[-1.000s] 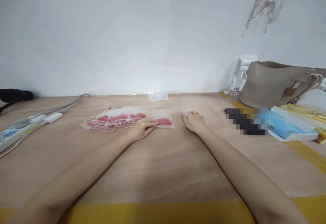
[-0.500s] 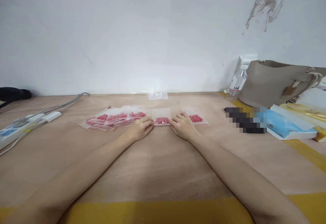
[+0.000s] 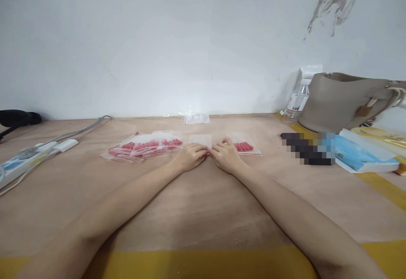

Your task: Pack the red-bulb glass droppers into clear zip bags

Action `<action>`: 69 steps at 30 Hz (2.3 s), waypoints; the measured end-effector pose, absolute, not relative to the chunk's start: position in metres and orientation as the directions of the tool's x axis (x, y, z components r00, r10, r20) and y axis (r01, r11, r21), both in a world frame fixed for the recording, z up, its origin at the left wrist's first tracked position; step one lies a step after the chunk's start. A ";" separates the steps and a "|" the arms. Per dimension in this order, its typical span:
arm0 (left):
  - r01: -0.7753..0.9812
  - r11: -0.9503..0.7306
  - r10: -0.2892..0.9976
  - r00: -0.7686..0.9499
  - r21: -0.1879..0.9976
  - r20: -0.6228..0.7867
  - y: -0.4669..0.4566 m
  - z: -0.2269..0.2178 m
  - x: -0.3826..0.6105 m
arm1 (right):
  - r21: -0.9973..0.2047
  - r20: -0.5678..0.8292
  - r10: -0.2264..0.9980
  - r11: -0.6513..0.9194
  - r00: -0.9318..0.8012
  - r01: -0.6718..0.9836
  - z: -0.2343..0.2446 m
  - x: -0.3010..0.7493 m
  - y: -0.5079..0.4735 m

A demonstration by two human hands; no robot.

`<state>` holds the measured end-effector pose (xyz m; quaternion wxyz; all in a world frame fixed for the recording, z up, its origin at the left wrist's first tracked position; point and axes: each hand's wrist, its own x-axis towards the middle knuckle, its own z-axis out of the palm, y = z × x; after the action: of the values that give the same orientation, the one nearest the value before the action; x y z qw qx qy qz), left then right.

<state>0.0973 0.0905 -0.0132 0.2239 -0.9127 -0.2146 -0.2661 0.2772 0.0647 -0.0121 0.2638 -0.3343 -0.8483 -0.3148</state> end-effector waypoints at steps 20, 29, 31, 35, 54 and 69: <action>0.431 -0.756 0.093 0.816 -0.493 0.570 0.090 -0.003 0.073 | 0.359 0.683 0.399 0.547 -0.612 0.756 -0.012 0.280 0.061; 0.513 -0.721 0.158 0.776 -0.465 0.610 0.085 -0.002 0.039 | 0.336 0.690 0.410 0.549 -0.596 0.766 -0.011 0.281 0.059; 0.537 -0.711 0.184 0.765 -0.454 0.617 0.086 -0.003 0.039 | 0.340 0.688 0.410 0.547 -0.599 0.765 -0.010 0.281 0.059; 0.565 -0.697 0.231 0.759 -0.440 0.608 0.086 -0.006 0.039 | 0.339 0.675 0.426 0.547 -0.603 0.766 -0.006 0.283 0.058; 0.824 -0.507 0.545 0.534 -0.253 0.647 0.078 0.005 0.016 | 0.315 0.720 0.514 0.358 -0.467 0.879 0.001 0.350 0.076; 0.731 -0.676 0.573 0.600 -0.091 0.558 0.087 -0.007 0.056 | 0.215 0.616 0.543 0.581 -0.571 0.785 0.011 0.302 0.048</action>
<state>0.0556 0.0868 -0.0070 0.1575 -0.8804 -0.3703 -0.2509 0.3016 0.0477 0.0109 0.2511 -0.3892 -0.8529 -0.2409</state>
